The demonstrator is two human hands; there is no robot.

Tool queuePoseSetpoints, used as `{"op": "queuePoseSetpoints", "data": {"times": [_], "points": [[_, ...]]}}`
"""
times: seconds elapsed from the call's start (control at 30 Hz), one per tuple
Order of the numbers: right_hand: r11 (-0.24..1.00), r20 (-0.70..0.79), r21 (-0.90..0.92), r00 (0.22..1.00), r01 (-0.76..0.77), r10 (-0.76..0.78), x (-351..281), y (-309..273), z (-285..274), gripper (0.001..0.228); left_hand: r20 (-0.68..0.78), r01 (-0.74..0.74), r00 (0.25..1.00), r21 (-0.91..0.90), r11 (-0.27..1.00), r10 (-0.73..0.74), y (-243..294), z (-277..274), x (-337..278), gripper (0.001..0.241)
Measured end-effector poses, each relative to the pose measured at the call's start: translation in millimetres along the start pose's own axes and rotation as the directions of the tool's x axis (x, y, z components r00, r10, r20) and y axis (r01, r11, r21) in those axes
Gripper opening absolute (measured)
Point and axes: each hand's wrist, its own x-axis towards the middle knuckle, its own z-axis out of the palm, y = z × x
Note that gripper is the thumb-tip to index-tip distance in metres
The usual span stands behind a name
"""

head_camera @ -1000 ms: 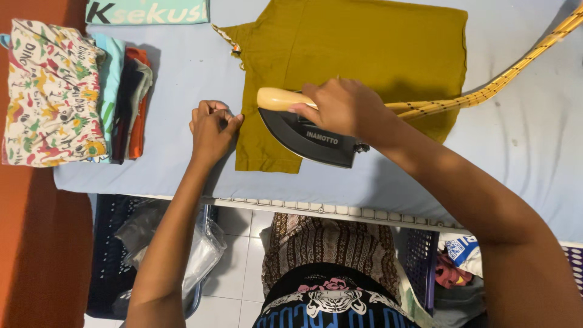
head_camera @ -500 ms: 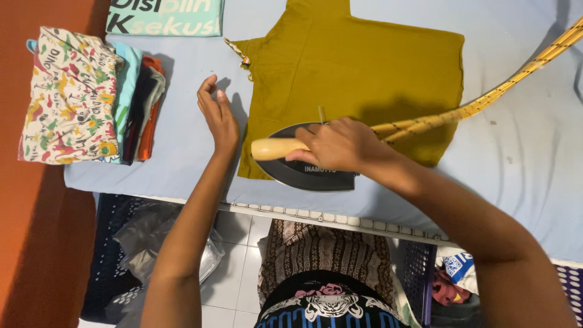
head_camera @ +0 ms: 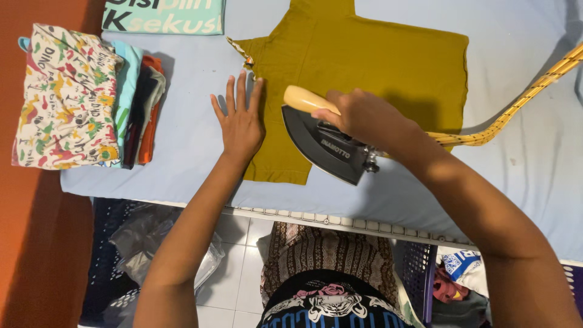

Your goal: The person irons a mustard-colored shirt on a light blue ironing board, smoothing the fabric with a black iron. They fold the shirt neatly after ironing and place it on a stack of other folded clothes.

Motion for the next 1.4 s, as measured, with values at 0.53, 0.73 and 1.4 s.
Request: {"op": "queuePoseSetpoints", "data": {"times": [0.53, 0.73, 1.4], "points": [[0.992, 0.078, -0.043, 0.99, 0.122, -0.118, 49.5, 31.0, -42.4, 0.053, 0.231, 0.082, 0.97, -0.018, 0.996, -0.076, 2.8, -10.2, 8.9, 0.063], [0.956, 0.024, 0.016, 0.956, 0.292, -0.292, 68.2, 41.5, -22.6, 0.05, 0.257, 0.081, 0.96, 0.108, 0.991, -0.107, -7.8, 10.7, 2.6, 0.069], [0.992, -0.113, 0.111, 0.992, 0.067, -0.055, 149.5, 65.8, -22.0, 0.045, 0.299, 0.141, 0.943, 0.032, 0.989, -0.145, 5.4, -9.4, 5.6, 0.048]]}}
